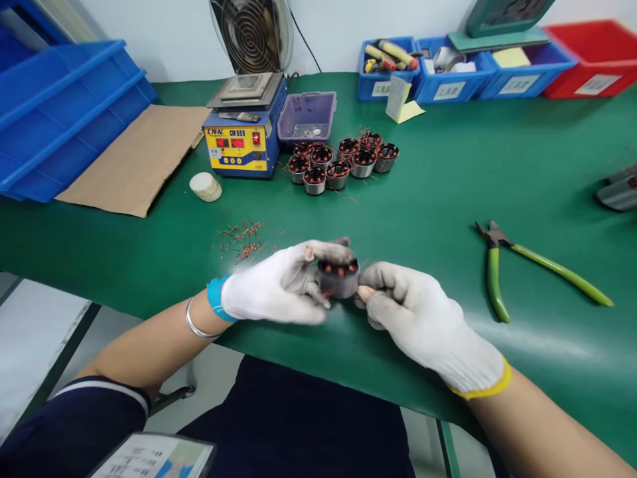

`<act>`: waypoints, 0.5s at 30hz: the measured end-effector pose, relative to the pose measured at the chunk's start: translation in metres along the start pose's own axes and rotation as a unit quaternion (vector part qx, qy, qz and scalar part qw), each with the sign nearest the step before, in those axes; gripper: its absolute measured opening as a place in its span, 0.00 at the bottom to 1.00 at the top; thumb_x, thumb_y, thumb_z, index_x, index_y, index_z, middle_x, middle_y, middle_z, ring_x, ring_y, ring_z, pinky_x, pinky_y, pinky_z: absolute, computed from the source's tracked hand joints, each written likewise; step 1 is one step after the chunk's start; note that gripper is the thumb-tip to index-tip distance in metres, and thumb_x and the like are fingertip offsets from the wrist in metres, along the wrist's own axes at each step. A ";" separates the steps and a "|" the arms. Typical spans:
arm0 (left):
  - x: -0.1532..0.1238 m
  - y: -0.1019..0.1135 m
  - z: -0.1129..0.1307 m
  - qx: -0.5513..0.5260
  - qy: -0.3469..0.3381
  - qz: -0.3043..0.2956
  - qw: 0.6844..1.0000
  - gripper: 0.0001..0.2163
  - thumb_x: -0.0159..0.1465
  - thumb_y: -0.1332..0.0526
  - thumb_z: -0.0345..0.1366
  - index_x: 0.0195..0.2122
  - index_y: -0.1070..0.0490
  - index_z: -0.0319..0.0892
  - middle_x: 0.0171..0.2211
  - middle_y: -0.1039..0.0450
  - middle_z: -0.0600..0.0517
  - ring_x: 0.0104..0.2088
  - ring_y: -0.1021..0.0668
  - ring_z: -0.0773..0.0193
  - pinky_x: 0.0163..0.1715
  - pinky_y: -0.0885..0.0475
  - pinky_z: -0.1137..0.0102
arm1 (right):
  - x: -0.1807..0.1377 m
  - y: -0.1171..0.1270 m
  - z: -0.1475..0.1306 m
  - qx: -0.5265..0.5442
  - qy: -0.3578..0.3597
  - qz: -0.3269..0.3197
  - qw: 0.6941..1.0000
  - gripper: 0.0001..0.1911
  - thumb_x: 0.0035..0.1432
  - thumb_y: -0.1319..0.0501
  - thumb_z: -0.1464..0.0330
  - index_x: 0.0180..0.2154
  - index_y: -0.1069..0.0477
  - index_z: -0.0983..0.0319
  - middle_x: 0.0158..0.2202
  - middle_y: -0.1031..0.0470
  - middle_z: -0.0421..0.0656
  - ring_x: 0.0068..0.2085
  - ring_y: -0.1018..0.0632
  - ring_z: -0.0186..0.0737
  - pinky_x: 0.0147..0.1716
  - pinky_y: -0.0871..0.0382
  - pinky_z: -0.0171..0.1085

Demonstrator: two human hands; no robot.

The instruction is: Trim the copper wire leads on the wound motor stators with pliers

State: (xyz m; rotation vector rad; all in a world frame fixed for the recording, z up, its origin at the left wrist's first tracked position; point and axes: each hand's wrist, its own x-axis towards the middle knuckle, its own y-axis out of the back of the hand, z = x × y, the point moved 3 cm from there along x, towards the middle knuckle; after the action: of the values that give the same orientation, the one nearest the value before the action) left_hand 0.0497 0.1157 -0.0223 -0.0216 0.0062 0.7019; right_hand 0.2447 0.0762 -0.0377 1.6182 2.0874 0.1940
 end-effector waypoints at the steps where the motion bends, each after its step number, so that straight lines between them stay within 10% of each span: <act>1: -0.003 -0.003 0.005 0.056 -0.063 -0.047 0.995 0.23 0.52 0.27 0.38 0.49 0.26 0.44 0.50 0.21 0.45 0.51 0.18 0.54 0.51 0.21 0.59 | 0.000 0.000 0.000 0.033 -0.009 -0.023 0.999 0.20 0.52 0.37 0.48 0.29 0.32 0.58 0.17 0.33 0.37 0.18 0.37 0.33 0.17 0.44 0.35; 4: -0.011 -0.012 0.013 0.225 -0.174 -0.065 0.956 0.13 0.50 0.27 0.45 0.33 0.23 0.46 0.63 0.28 0.43 0.57 0.21 0.48 0.57 0.25 0.56 | 0.000 -0.001 -0.003 0.078 -0.014 -0.093 0.992 0.23 0.51 0.34 0.45 0.26 0.35 0.58 0.16 0.35 0.35 0.18 0.39 0.31 0.16 0.47 0.33; 7: -0.010 -0.024 0.009 0.300 -0.149 -0.059 0.940 0.21 0.49 0.26 0.54 0.22 0.33 0.46 0.52 0.20 0.44 0.45 0.18 0.51 0.51 0.23 0.53 | -0.002 0.001 -0.007 0.058 -0.005 -0.106 0.993 0.25 0.51 0.34 0.44 0.25 0.34 0.58 0.16 0.35 0.36 0.17 0.39 0.31 0.16 0.46 0.34; 11: -0.005 -0.011 -0.001 0.108 0.087 0.145 0.980 0.27 0.55 0.34 0.66 0.34 0.29 0.45 0.45 0.20 0.41 0.40 0.17 0.54 0.43 0.20 0.54 | -0.007 0.005 -0.005 -0.004 0.004 -0.016 1.000 0.25 0.54 0.38 0.42 0.28 0.30 0.58 0.17 0.33 0.39 0.18 0.37 0.34 0.17 0.43 0.35; 15: -0.002 -0.010 -0.015 -0.113 0.245 -0.033 0.962 0.26 0.68 0.44 0.58 0.51 0.28 0.38 0.36 0.21 0.44 0.21 0.21 0.62 0.21 0.25 0.66 | -0.006 0.007 0.002 -0.061 0.008 0.052 0.997 0.27 0.53 0.40 0.39 0.29 0.29 0.57 0.19 0.31 0.41 0.20 0.33 0.37 0.17 0.40 0.37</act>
State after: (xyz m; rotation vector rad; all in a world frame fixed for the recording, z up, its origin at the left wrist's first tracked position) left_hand 0.0551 0.1067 -0.0366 -0.4133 0.3984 0.6128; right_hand 0.2526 0.0718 -0.0348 1.6576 1.9639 0.3635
